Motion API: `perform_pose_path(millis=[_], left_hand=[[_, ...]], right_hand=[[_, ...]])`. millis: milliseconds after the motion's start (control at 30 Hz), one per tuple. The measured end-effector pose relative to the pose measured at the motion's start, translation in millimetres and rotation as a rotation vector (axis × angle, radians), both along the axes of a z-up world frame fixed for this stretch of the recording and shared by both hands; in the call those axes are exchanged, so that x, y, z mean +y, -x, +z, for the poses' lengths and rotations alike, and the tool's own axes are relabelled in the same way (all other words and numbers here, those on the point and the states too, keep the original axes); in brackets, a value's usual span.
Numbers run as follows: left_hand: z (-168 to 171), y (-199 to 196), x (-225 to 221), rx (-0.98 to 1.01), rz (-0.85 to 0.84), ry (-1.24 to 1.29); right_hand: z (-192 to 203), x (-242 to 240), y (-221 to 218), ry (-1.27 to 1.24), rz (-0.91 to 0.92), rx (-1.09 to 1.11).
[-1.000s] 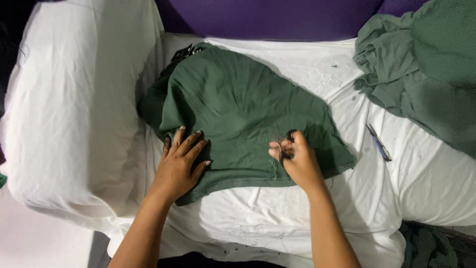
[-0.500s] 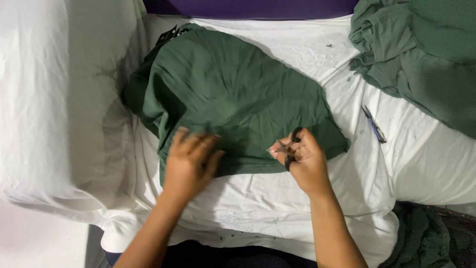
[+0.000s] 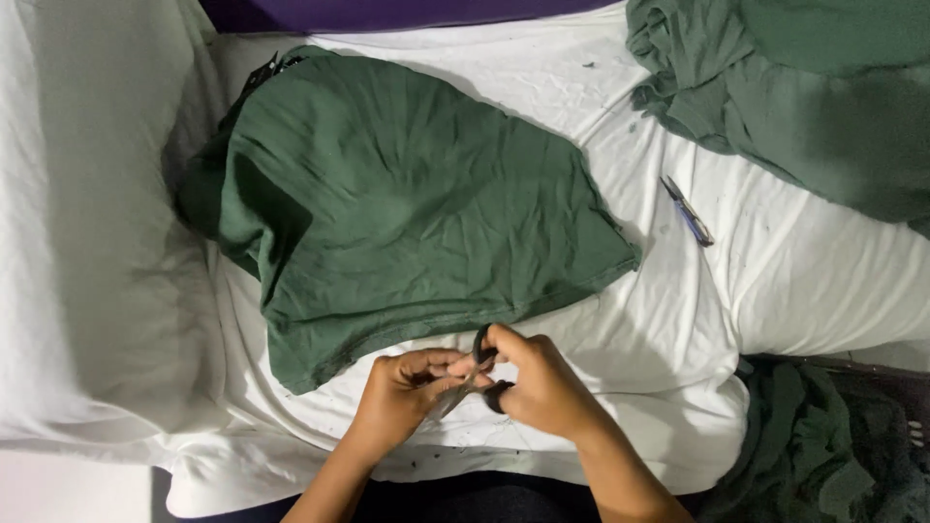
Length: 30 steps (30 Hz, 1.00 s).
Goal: Trimming excess threads from a green garment using scissors
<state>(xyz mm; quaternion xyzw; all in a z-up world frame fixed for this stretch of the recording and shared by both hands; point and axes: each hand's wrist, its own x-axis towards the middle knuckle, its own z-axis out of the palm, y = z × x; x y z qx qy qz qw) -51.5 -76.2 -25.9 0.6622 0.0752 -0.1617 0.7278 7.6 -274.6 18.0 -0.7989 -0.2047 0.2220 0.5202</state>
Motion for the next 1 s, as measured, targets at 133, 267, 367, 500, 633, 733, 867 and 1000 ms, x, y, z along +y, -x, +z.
perform_pose_path(millis=[133, 267, 367, 500, 633, 733, 867, 1000], left_hand=[[-3, 26, 11, -0.237, -0.094, -0.399], [1, 52, 24, -0.505, -0.63, -0.888], [37, 40, 36, -0.541, -0.347, -0.705], [32, 27, 70, -0.662, -0.134, -0.785], [26, 10, 99, -0.612, -0.066, -1.207], [13, 7, 115, -0.53, -0.107, -1.344], [9, 9, 123, -0.435, -0.158, -1.415], [15, 7, 119, -0.544, -0.107, -1.396]], right_hand=[[-21, -32, -19, -0.176, -0.095, 0.009], [-22, -62, -43, -0.173, -0.45, -0.145], [-20, -79, -53, 0.189, -0.731, -0.378], [-30, -96, -54, 0.5, -0.735, -0.219], [-38, -89, -50, 0.528, -0.572, -0.087], [-26, -87, -43, 0.585, -0.534, -0.009], [-19, -108, -24, 0.398, -0.029, 0.322], [-5, -95, -13, 0.273, 0.243, 0.229]])
